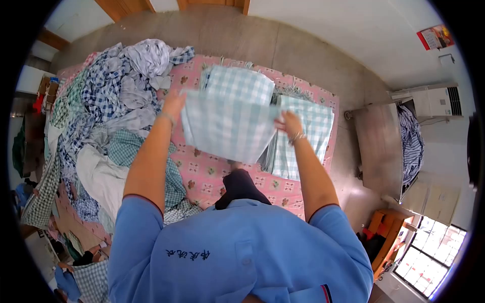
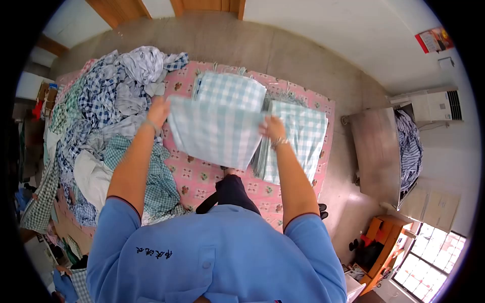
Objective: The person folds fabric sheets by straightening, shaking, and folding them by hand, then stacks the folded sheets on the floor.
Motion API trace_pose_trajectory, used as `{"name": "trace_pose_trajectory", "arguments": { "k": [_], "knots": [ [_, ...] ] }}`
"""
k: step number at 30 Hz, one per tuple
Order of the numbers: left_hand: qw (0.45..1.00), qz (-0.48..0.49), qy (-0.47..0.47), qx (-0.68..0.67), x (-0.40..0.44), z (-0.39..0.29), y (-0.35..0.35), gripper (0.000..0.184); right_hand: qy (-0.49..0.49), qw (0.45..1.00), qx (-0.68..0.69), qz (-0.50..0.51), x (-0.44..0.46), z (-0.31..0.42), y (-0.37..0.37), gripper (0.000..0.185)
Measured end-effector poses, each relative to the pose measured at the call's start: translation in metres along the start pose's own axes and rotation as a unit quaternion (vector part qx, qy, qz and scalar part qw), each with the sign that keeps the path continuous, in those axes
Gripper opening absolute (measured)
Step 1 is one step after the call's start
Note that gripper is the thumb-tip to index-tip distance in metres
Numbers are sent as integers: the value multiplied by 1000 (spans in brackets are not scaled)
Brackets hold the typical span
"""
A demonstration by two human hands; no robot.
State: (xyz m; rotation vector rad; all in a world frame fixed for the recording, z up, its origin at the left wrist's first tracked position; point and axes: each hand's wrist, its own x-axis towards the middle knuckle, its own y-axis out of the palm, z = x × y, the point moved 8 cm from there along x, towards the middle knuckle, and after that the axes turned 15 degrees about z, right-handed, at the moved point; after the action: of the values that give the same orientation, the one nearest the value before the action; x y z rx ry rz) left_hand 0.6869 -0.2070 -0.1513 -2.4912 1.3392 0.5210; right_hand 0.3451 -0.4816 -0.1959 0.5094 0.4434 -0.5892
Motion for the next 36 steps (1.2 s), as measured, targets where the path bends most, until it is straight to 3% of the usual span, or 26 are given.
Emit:
{"name": "trace_pose_trajectory", "arguments": {
  "k": [1, 3, 4, 7, 10, 12, 13, 14, 15, 17, 19, 21, 23, 26, 28, 30, 31, 33, 35, 36],
  "knots": [
    [992, -55, 65, -90, 20, -22, -4, 45, -12, 997, -41, -57, 8, 38, 1, 45],
    [978, -119, 172, -12, 37, -70, -8, 53, -105, 980, -111, -127, 27, 89, -7, 49],
    [978, -125, 164, -15, 30, -83, -1, 53, -151, 967, -145, -144, 32, 105, -9, 47],
    [987, -86, 123, -51, 2, -83, 14, 48, -100, 962, -231, -105, 40, 92, -9, 40],
    [999, -16, 7, 34, -37, 27, 27, 40, 66, 972, -227, 15, 49, -9, -25, 27],
    [993, 9, -46, 107, -106, 92, 33, 27, 183, 929, -306, 96, 24, -76, -23, 27],
    [957, 3, -100, 270, -142, 148, 32, 29, 211, 895, -365, 149, 14, -114, -28, 27],
    [981, 16, -113, 156, -179, 239, 32, 37, 258, 843, -429, 196, -1, -144, -28, 29],
    [949, 57, -237, 198, -228, 259, 43, 37, 299, 802, -465, 224, -22, -158, -21, 31],
    [938, 80, -289, 173, -322, 298, 62, 36, 354, 710, -523, 313, -53, -172, 0, 32],
    [943, 49, -304, 124, -384, 328, 76, 36, 366, 697, -529, 316, -61, -165, 13, 31],
    [892, -88, -422, -137, -452, 331, 88, 35, 376, 699, -539, 283, -51, -150, 26, 30],
    [881, -185, -363, -239, -484, 337, 95, 35, 298, 734, -544, 278, -14, -140, 33, 26],
    [868, -288, -261, -309, -509, 325, 101, 32, 286, 788, -492, 234, 41, -125, 68, 22],
    [862, -312, -200, -347, -521, 320, 112, 32, 220, 806, -500, 228, 22, -92, 144, 22],
    [879, -312, -151, -326, -543, 311, 125, 33, 185, 789, -535, 239, 9, -101, 205, 24],
    [865, -338, -144, -342, -562, 324, 136, 33, 182, 779, -545, 251, -4, -111, 237, 25],
    [885, -342, -129, -288, -591, 348, 163, 32, 176, 745, -570, 299, -35, -152, 292, 26],
    [857, -376, -125, -328, -635, 380, 197, 30, 206, 672, -602, 378, -73, -208, 344, 26],
    [865, -406, -142, -258, -657, 430, 222, 29, 204, 615, -632, 426, -93, -243, 366, 27]
  ]
}}
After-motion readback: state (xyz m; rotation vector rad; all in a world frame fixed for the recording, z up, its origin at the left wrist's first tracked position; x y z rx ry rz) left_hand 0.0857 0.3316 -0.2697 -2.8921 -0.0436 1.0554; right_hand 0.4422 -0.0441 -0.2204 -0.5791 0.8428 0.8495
